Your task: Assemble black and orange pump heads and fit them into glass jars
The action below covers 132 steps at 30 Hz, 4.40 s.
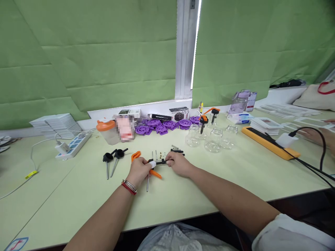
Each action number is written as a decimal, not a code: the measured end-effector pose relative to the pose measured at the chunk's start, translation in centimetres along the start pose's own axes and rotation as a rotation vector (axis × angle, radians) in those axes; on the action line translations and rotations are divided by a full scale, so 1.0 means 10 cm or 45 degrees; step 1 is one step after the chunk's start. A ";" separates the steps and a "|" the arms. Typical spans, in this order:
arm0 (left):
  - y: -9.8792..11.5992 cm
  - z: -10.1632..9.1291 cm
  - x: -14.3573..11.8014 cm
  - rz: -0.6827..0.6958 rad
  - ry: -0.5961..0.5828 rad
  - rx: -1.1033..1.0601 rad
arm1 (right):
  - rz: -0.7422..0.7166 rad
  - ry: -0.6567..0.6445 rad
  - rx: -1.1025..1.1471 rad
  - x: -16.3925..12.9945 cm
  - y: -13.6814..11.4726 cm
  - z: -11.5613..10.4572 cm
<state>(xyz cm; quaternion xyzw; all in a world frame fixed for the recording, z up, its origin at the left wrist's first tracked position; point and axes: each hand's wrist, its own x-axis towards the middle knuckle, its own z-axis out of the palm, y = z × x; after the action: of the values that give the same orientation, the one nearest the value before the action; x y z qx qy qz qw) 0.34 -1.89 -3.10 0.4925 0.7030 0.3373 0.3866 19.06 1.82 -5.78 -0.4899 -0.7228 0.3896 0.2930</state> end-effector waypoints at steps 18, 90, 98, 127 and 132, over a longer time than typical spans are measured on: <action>0.32 -0.09 -0.28 0.685 0.202 1.113 | 0.232 -0.151 -0.191 -0.11 -0.09 -0.64; 1.10 0.49 0.66 1.004 -0.271 1.279 | -0.233 0.026 -0.456 0.15 0.20 -0.58; 1.09 0.46 0.78 0.894 -0.224 1.221 | -0.245 0.012 -0.481 0.14 0.19 -0.60; 1.04 0.70 0.92 0.768 -0.395 1.287 | -0.183 0.077 -0.484 0.16 0.24 -0.61; 1.08 0.49 0.85 0.776 -0.355 1.226 | -0.185 0.067 -0.481 0.14 0.24 -0.61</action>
<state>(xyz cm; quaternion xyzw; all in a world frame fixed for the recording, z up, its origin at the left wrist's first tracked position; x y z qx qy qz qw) 7.48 9.74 2.07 0.8323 0.5463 0.0079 0.0935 24.65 5.39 -4.55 -0.4926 -0.8086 0.2119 0.2420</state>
